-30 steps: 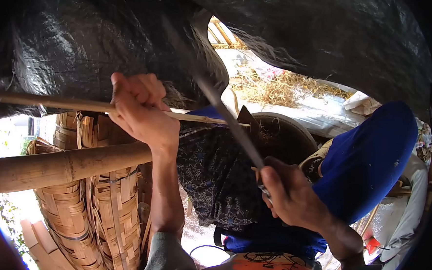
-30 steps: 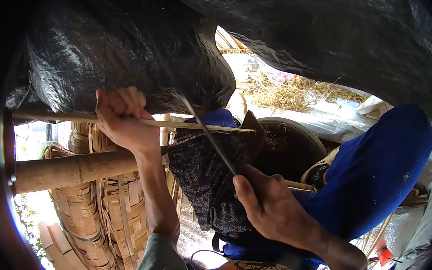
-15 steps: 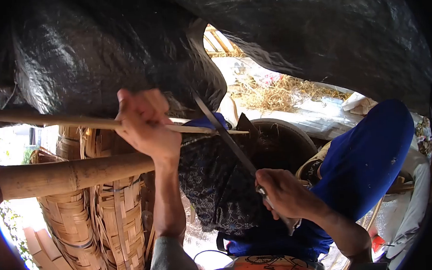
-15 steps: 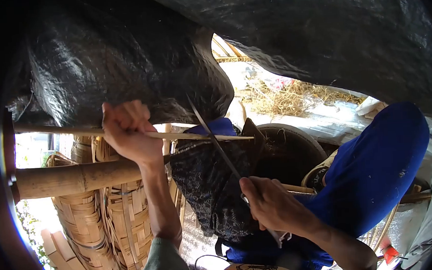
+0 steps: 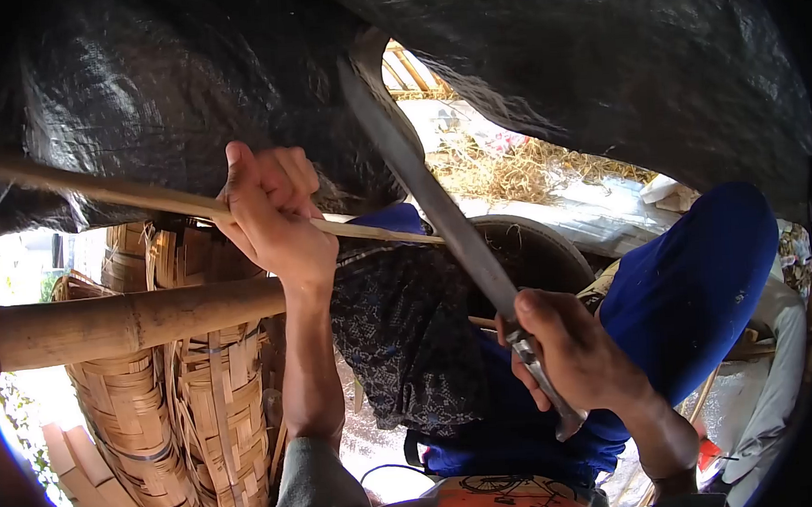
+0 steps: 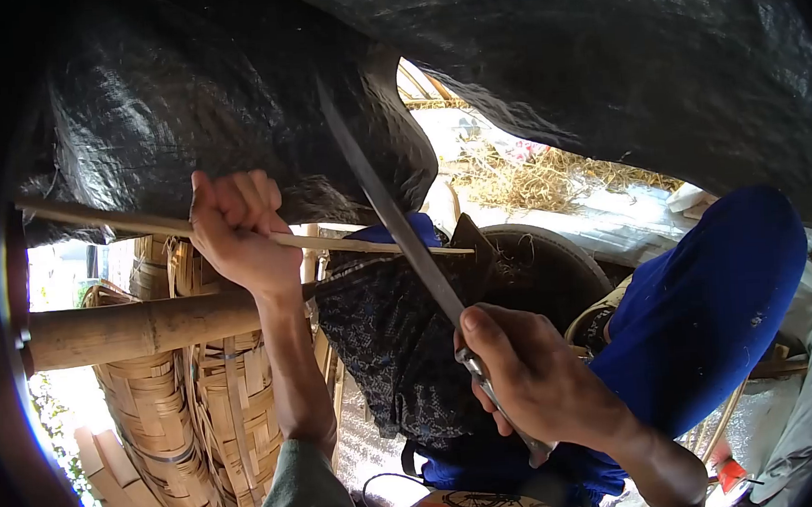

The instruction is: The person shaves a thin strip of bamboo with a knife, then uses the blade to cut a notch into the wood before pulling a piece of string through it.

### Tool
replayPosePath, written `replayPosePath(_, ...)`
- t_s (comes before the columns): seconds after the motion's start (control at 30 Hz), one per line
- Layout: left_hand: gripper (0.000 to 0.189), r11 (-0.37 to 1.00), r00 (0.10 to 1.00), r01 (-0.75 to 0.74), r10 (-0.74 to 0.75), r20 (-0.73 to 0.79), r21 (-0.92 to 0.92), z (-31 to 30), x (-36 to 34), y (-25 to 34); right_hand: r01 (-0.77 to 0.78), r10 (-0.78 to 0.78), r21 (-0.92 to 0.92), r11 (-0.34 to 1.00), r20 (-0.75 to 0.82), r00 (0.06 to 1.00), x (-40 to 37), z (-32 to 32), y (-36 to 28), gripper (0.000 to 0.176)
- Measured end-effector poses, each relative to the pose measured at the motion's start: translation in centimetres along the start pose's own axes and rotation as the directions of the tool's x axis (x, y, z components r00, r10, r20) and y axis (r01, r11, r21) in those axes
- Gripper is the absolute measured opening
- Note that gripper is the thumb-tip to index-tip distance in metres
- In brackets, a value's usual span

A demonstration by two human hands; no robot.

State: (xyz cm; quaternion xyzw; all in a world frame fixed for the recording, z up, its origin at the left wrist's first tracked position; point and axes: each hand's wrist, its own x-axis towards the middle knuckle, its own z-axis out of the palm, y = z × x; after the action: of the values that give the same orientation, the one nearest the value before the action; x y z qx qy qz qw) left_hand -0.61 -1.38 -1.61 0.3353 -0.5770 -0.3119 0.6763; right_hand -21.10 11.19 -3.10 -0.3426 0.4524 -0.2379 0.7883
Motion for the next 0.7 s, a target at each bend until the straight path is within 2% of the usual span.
replayPosePath(0.03,0.045,1.000,0.999,-0.025,0.025,0.020,0.001,0.2,0.1,0.0,0.088,-0.087,0.037,0.995,-0.026,0.996,-0.2,0.0,-0.3,0.054)
replayPosePath(0.1,0.045,1.000,1.000,-0.024,0.024,0.020,-0.008,0.7,0.0,0.1,0.069,-0.065,0.082,0.994,-0.057,0.996,0.0,0.5,0.2,0.055)
replayPosePath(0.17,0.045,1.000,0.999,-0.018,0.019,0.034,-0.025,0.9,-0.3,0.2,-0.040,0.034,0.037,0.999,0.129,0.991,1.4,0.5,2.6,0.054)
replayPosePath(0.23,0.046,0.996,0.997,-0.027,0.033,0.063,-0.087,0.7,-0.5,-0.1,-0.042,0.038,0.032,0.999,0.098,0.994,1.7,0.4,2.5,0.053)
replayPosePath(0.27,0.046,1.000,1.000,0.009,-0.010,0.016,0.024,0.8,-0.7,-0.5,-0.048,0.045,0.054,0.997,0.059,0.997,1.2,-0.1,1.9,0.053)
replayPosePath(0.3,0.046,0.999,1.000,0.012,-0.012,0.007,0.033,0.5,-1.6,-1.1,-0.050,0.048,0.070,0.996,0.029,0.998,0.8,-0.3,1.2,0.053)
replayPosePath(0.37,0.043,0.987,0.984,0.154,-0.149,0.098,-0.051,0.4,-2.9,-2.9,-0.053,0.052,0.020,0.998,0.014,0.999,0.2,-0.7,0.5,0.053)
replayPosePath(0.43,0.044,0.980,0.980,0.194,-0.192,0.060,-0.034,0.6,-3.0,-2.0,-0.037,0.037,0.008,0.999,-0.056,0.998,-0.4,-0.7,0.9,0.052)
replayPosePath(0.5,0.043,0.998,0.995,0.056,-0.059,0.077,0.037,0.0,-2.1,-0.2,-0.067,0.069,0.026,0.997,-0.073,0.995,-0.7,-0.8,1.5,0.052)
replayPosePath(0.57,0.042,0.999,0.998,0.028,-0.030,0.052,0.040,0.0,-0.9,1.5,-0.070,0.072,0.028,0.997,-0.072,0.995,-0.5,-0.8,1.7,0.052)
replayPosePath(0.63,0.042,0.993,0.994,-0.030,0.018,0.112,0.112,-0.1,0.0,2.6,-0.077,0.082,0.068,0.995,-0.070,0.994,-0.5,-0.7,2.1,0.052)
replayPosePath(0.67,0.044,0.991,0.993,-0.109,0.106,0.045,0.083,0.1,0.3,2.4,-0.080,0.084,0.071,0.994,-0.063,0.994,-0.3,-0.6,2.4,0.052)
replayPosePath(0.7,0.044,0.991,0.994,-0.106,0.102,0.047,0.086,0.1,0.2,2.4,-0.064,0.067,0.072,0.995,-0.052,0.996,-0.2,-0.6,2.6,0.052)
